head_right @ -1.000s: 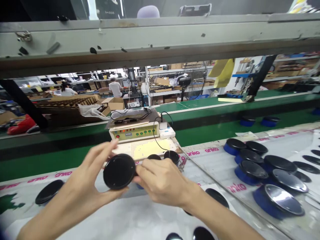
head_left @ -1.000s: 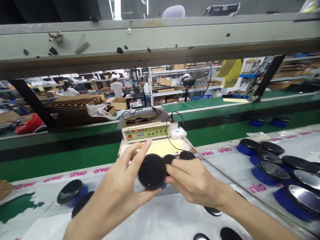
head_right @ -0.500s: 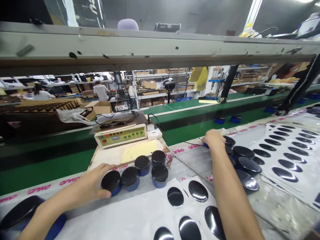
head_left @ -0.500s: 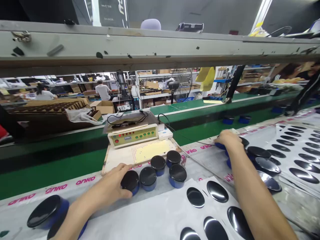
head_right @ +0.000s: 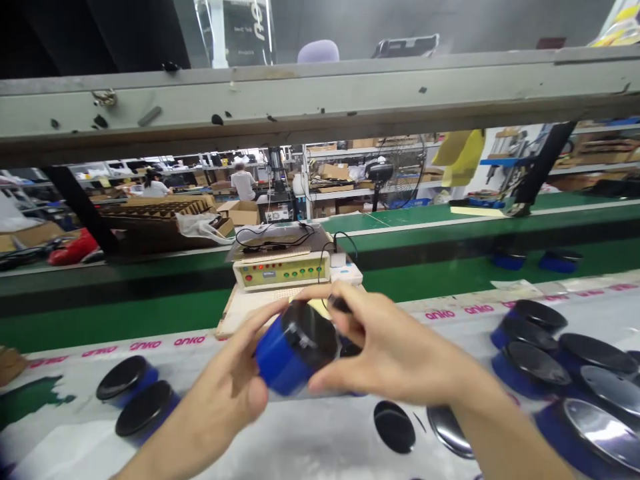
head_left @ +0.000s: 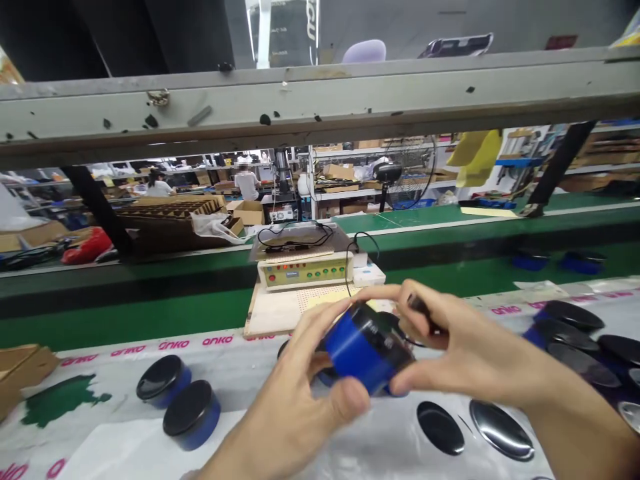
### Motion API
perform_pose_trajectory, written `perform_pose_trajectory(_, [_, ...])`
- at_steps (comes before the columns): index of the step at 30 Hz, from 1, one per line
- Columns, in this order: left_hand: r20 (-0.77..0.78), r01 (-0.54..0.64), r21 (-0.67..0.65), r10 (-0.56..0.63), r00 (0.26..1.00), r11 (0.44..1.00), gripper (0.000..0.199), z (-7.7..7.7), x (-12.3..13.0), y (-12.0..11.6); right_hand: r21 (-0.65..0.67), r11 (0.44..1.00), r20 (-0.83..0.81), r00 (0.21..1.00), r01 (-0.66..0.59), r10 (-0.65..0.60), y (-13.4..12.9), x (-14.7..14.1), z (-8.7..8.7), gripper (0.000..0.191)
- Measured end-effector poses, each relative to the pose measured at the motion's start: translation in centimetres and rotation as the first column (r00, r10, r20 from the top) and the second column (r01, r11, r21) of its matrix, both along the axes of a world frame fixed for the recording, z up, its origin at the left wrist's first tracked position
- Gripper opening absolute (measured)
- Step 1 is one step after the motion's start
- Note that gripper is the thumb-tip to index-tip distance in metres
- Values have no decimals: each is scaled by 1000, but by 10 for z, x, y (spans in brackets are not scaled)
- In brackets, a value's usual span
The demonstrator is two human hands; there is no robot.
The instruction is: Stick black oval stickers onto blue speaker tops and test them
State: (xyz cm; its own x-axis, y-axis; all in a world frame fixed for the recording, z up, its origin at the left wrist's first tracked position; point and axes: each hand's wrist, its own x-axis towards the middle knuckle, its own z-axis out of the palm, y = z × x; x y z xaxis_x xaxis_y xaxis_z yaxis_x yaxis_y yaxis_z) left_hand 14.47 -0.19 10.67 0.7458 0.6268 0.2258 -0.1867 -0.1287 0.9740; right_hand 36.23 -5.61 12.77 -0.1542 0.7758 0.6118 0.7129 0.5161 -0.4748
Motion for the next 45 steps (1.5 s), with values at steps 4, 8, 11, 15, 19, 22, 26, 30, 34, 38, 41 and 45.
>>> perform_pose_trajectory(4, [151,75,-155,-51,987,985,59,-1,-2,2,-100,994,148,989,45,-30,-13,-35,6,31])
perform_pose_trajectory(8, [259,124,-503,12,966,855,31,-4,-6,10,5,1000,200,980,-7,6,-15,-36,6,22])
perform_pose_trajectory(11, [336,185,-635,52,940,750,23,-3,-7,13,162,987,307,951,-21,-30,-13,-39,1,22])
perform_pose_trajectory(15, [343,196,-659,58,938,726,24,-1,-6,14,244,970,292,955,-24,-50,-14,-44,-1,18])
perform_pose_trajectory(19, [325,177,-679,76,942,713,25,-1,-4,12,230,972,245,969,-56,-2,-16,-44,1,15])
perform_pose_trajectory(22, [293,159,-685,69,954,711,31,0,-4,8,359,934,202,976,2,-80,-14,-45,-3,9])
perform_pose_trajectory(26, [244,60,-602,112,963,796,40,0,0,2,382,923,201,970,52,-138,-15,-50,-6,8])
perform_pose_trajectory(30, [209,-108,-394,204,957,913,44,-4,4,-2,456,883,311,909,113,-278,-21,-55,-7,7])
perform_pose_trajectory(34, [127,-247,-84,256,958,965,50,-10,1,1,498,856,296,901,137,-317,-19,-58,-11,10])
perform_pose_trajectory(38, [39,-361,366,373,927,858,53,-14,-8,15,386,917,182,966,103,-185,-1,-54,-20,11])
perform_pose_trajectory(41, [84,-398,789,559,825,468,65,-15,-13,24,130,991,73,997,17,-26,15,-49,-30,15])
perform_pose_trajectory(45, [378,-379,921,459,804,-94,56,-13,-16,28,38,998,-79,995,-57,60,27,-48,-41,16])
